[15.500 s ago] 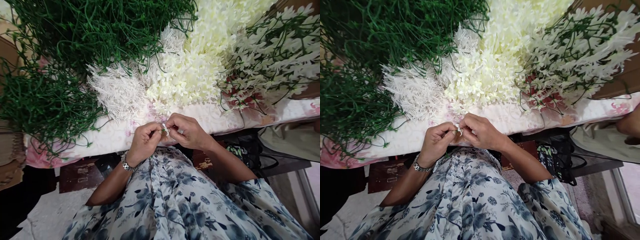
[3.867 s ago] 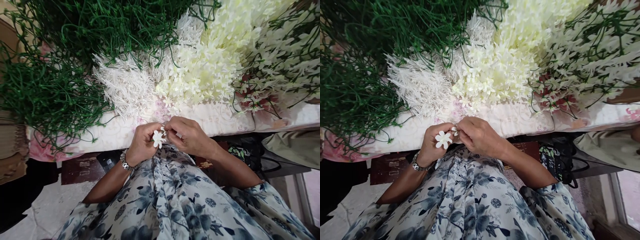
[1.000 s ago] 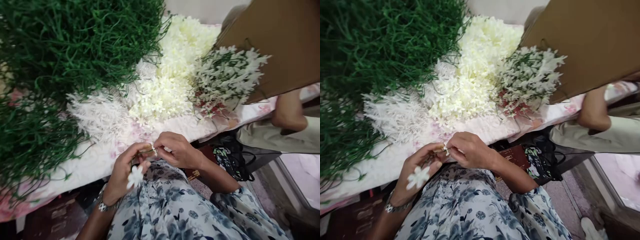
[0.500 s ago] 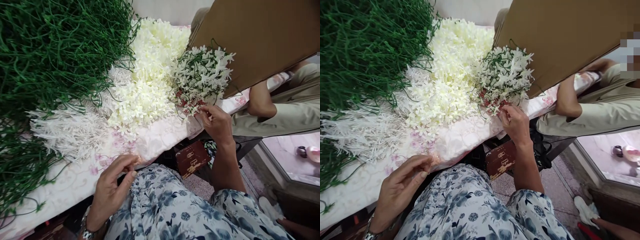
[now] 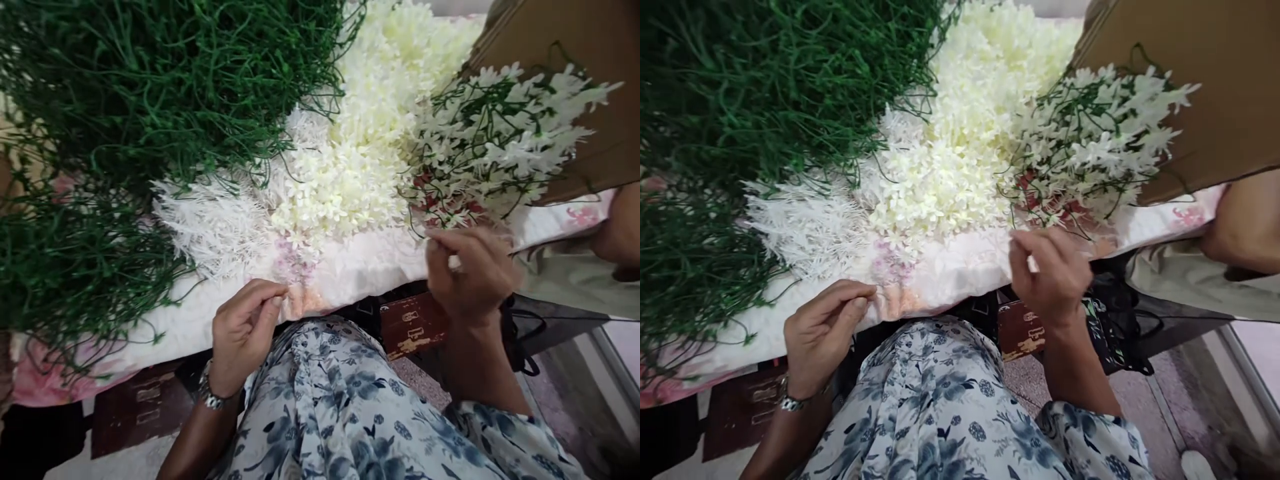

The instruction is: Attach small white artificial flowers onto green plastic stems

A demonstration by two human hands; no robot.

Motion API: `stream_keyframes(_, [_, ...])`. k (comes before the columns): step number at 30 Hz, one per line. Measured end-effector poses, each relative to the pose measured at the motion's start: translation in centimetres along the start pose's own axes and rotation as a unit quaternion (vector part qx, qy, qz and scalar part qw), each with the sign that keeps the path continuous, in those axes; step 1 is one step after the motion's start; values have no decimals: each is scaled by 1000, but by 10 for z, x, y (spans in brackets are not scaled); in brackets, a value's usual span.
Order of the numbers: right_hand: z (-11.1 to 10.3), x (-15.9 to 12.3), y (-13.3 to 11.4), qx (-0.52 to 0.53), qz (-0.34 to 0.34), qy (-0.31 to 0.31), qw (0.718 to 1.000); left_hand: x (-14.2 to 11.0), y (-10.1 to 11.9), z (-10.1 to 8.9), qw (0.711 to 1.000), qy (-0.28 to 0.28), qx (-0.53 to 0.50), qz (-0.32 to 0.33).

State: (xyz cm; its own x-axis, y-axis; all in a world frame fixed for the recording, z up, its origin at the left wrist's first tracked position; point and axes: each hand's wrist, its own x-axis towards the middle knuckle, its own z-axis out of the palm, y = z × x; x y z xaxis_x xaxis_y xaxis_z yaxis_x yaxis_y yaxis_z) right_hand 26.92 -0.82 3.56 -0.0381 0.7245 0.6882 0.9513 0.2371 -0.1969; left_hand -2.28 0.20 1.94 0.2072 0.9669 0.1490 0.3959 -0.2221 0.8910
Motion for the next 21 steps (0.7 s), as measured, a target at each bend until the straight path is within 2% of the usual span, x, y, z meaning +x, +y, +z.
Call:
stream_keyframes(4, [31, 6, -42, 137, -88, -133, 978, 2, -3, 1, 999, 15, 28, 22])
stream_keyframes(8, [50, 18, -68, 129, -131, -191, 964, 1, -6, -3, 997, 56, 43, 38])
stream_keyframes(11, [59, 25, -78, 87, -163, -219, 958, 0, -9, -8, 995, 82, 54, 30])
stream_keyframes(15, [70, 27, -82, 36, -176, -231, 956, -2, -12, -11, 995, 78, 52, 32])
stream_keyframes(18, [76, 24, -80, 38, -163, -227, 960, -5, -12, -12, 995, 78, 47, 42])
stream_keyframes(21, [76, 21, -76, 67, -151, -212, 963, -10, -13, -18, 992, 108, 43, 58])
